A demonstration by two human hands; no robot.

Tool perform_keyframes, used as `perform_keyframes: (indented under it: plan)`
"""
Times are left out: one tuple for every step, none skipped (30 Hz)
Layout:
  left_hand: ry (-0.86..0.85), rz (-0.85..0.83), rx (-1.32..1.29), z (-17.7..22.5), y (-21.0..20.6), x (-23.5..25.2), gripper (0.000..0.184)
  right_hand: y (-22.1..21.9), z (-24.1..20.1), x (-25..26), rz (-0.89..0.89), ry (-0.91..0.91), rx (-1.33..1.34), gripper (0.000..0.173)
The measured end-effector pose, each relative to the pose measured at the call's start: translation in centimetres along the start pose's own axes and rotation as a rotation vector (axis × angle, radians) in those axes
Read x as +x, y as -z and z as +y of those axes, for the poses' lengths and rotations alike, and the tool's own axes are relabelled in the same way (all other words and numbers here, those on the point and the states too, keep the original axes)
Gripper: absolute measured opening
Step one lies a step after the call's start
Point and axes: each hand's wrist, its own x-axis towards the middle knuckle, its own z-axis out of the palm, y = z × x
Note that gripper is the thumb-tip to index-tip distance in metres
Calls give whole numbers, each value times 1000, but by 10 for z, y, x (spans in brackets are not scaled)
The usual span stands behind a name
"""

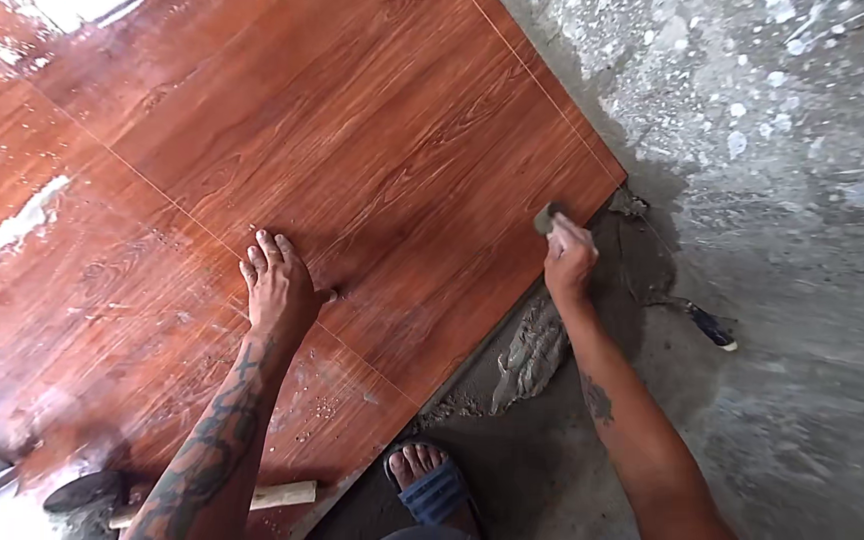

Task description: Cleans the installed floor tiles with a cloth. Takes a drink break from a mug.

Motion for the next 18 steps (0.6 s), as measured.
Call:
perform_keyframes:
  plan:
    - [-4,6,-5,0,-1,-1,119,0,-5,-1,11,-66,-5,31]
    - [-5,4,-5,1,0,-1,119,-1,-24,-21,-29,-104,15,32]
    - [2,-5,0,2,1,-1,120,-1,-54,-58,-109,-102,60,33]
    - [12,-21,12,2,1,-1,120,-3,-87,-109,-183,-66,116,33]
    - [23,-37,23,3,1,-2,120,-4,-117,-164,-242,27,183,30]
    - [29,-41,28,3,2,0,120,-5,-140,-211,-290,161,277,27]
    - [30,-43,31,3,3,0,120,-3,-152,-244,-363,303,351,29]
    - [27,-45,30,3,3,0,119,-2,-157,-257,-417,429,396,30]
    - [23,-48,30,4,3,0,120,-3,-155,-251,-432,519,402,30]
    - [21,-46,32,3,3,1,120,-4,-149,-228,-420,557,371,27]
    - [19,-41,33,3,3,1,119,-7,-141,-197,-370,525,323,25]
    - [18,-41,36,2,2,2,119,-13,-130,-160,-285,448,257,22]
    - [20,-46,34,2,1,2,119,-20,-116,-122,-201,365,188,22]
    - [24,-52,30,2,1,1,119,-25,-104,-88,-145,285,135,25]
    - [25,-52,31,3,1,1,120,-26,-101,-63,-122,198,98,30]
    - [26,-49,25,4,2,1,121,-26,-108,-53,-110,128,80,33]
    - [26,-49,19,4,2,1,120,-26,-122,-63,-138,87,94,35]
    - [26,-55,21,4,2,1,120,-26,-141,-93,-195,98,141,34]
